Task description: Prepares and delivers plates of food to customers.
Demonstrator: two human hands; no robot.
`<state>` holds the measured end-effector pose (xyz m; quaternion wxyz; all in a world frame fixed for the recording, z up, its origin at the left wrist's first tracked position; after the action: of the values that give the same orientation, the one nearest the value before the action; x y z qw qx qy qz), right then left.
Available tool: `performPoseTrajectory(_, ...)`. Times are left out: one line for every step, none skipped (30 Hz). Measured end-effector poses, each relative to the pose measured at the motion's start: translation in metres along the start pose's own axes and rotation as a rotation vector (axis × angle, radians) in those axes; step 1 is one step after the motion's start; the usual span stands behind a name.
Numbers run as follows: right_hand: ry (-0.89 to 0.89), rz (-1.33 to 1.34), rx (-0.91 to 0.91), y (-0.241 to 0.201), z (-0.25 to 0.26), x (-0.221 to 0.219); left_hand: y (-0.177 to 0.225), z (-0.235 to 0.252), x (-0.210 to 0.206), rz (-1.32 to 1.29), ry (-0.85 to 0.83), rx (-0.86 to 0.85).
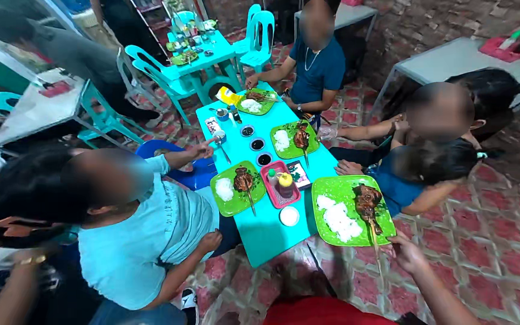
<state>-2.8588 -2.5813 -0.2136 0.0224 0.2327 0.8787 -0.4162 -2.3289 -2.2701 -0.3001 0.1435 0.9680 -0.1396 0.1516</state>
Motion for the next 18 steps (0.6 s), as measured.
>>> performPoseTrajectory(-0.015,-0.004,-0.002,-0.001,0.001,0.001,0.003,-0.003,-0.001,-0.028,0.013,0.006)
performPoseTrajectory(-0.026,-0.013,-0.008,-0.002,0.002,0.001,0.006,-0.005,-0.002,-0.044,0.018,0.009)
performPoseTrajectory(-0.032,-0.019,-0.012,-0.004,0.002,0.002,0.007,-0.004,-0.004,-0.055,0.024,0.010)
performPoseTrajectory(-0.034,-0.022,-0.013,-0.005,0.001,0.002,0.007,-0.003,-0.007,-0.069,0.030,0.010)
performPoseTrajectory(-0.035,-0.023,-0.016,-0.006,-0.001,0.002,0.008,-0.003,-0.009,-0.076,0.035,0.013)
performPoseTrajectory(-0.035,-0.021,-0.016,-0.007,-0.003,0.002,0.011,-0.004,-0.011,-0.078,0.040,0.015)
performPoseTrajectory(-0.034,-0.020,-0.014,-0.008,-0.004,0.003,0.014,-0.005,-0.012,-0.078,0.044,0.013)
performPoseTrajectory(-0.038,-0.015,-0.017,-0.008,-0.005,0.004,0.017,-0.007,-0.014,-0.069,0.040,0.010)
performPoseTrajectory(-0.040,-0.013,-0.017,-0.008,-0.006,0.005,0.021,-0.009,-0.014,-0.050,0.031,0.008)
performPoseTrajectory(-0.046,-0.011,-0.020,-0.008,-0.006,0.007,0.025,-0.010,-0.015,-0.019,0.024,0.007)
performPoseTrajectory(-0.050,-0.010,-0.021,-0.008,-0.007,0.008,0.029,-0.011,-0.014,0.011,0.024,0.006)
performPoseTrajectory(-0.057,-0.013,-0.023,-0.008,-0.008,0.010,0.033,-0.012,-0.014,0.037,0.029,0.004)
performPoseTrajectory(-0.064,-0.010,-0.027,-0.008,-0.009,0.011,0.035,-0.012,-0.013,0.051,0.033,-0.002)
performPoseTrajectory(-0.069,0.000,-0.027,-0.008,-0.010,0.013,0.036,-0.011,-0.013,0.057,0.035,-0.006)
performPoseTrajectory(-0.072,0.010,-0.026,-0.008,-0.010,0.014,0.038,-0.012,-0.012,0.049,0.035,-0.001)
performPoseTrajectory(-0.074,0.014,-0.028,-0.008,-0.011,0.015,0.040,-0.013,-0.012,0.027,0.040,0.004)
performPoseTrajectory(-0.074,0.013,-0.031,-0.008,-0.012,0.016,0.042,-0.014,-0.012,0.002,0.047,0.009)
performPoseTrajectory(-0.073,0.013,-0.033,-0.008,-0.014,0.017,0.044,-0.015,-0.012,-0.019,0.051,0.014)
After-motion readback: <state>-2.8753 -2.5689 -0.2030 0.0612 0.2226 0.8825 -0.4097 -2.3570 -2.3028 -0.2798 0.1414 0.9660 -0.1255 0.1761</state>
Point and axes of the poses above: each hand's wrist, its own z-axis towards the middle knuckle, its own x-axis out of the back of the hand, y = z × x, the point moved 4 cm from there along z, towards the middle knuckle, and after that the axes turned 8 degrees about z, right-handed, at the moved point
